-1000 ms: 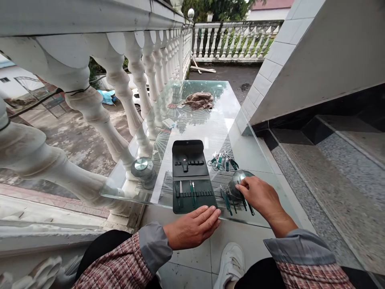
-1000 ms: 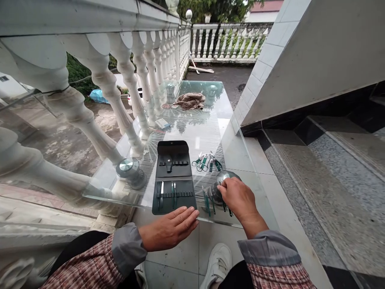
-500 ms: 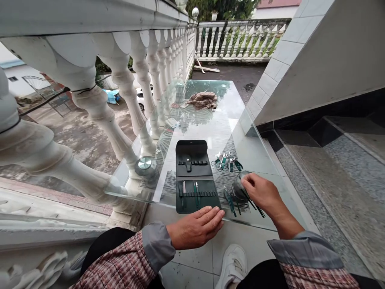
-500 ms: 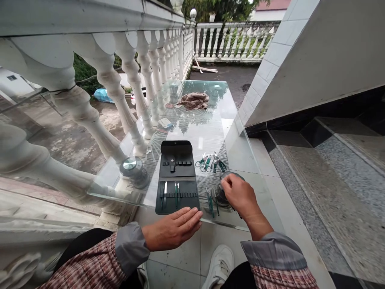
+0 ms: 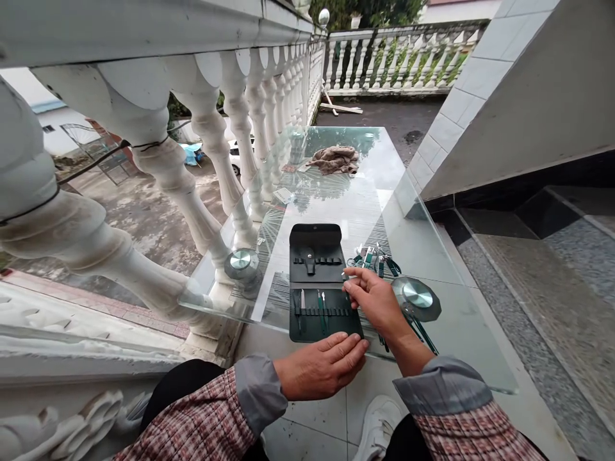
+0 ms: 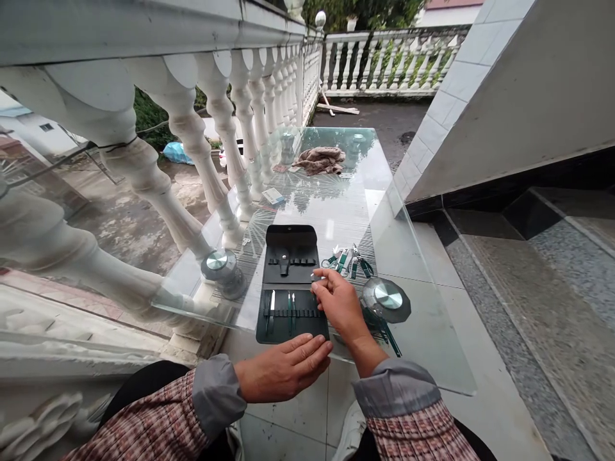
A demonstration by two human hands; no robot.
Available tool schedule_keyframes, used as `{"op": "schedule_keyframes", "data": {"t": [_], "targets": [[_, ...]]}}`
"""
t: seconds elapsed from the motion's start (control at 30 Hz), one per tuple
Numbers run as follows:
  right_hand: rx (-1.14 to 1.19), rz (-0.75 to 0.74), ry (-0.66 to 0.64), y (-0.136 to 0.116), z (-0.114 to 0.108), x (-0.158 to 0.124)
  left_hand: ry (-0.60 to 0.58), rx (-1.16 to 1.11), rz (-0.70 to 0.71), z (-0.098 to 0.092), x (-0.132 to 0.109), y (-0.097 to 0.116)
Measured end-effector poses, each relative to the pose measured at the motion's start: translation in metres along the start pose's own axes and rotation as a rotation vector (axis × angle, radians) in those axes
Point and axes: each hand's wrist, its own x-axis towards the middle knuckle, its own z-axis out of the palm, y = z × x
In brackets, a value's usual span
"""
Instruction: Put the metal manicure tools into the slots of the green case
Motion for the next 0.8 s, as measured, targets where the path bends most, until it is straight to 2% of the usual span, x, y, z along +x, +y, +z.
{"op": "schedule_keyframes", "data": {"t": [0.2,0.37,0.6,0.8], "targets": [[-0.024,-0.035,0.003,0.004,0.018,0.012,-0.031,-0.024,-0.007,-0.003,-0.001,0.0],[-0.107,-0.073,-0.026,0.005,0.024,0.017,-0.019,-0.06,-0.015,-0.001,-0.002,0.001],[-0.286,-0.11,-0.144,0.011,0.016,0.023,-0.023,-0.058,-0.013,-0.002,-0.003,-0.001],[-0.649,-0.252,-0.118,0.008,0.007,0.024,-0.033,-0.057,-0.015,-0.001,-0.003,0.0]]}}
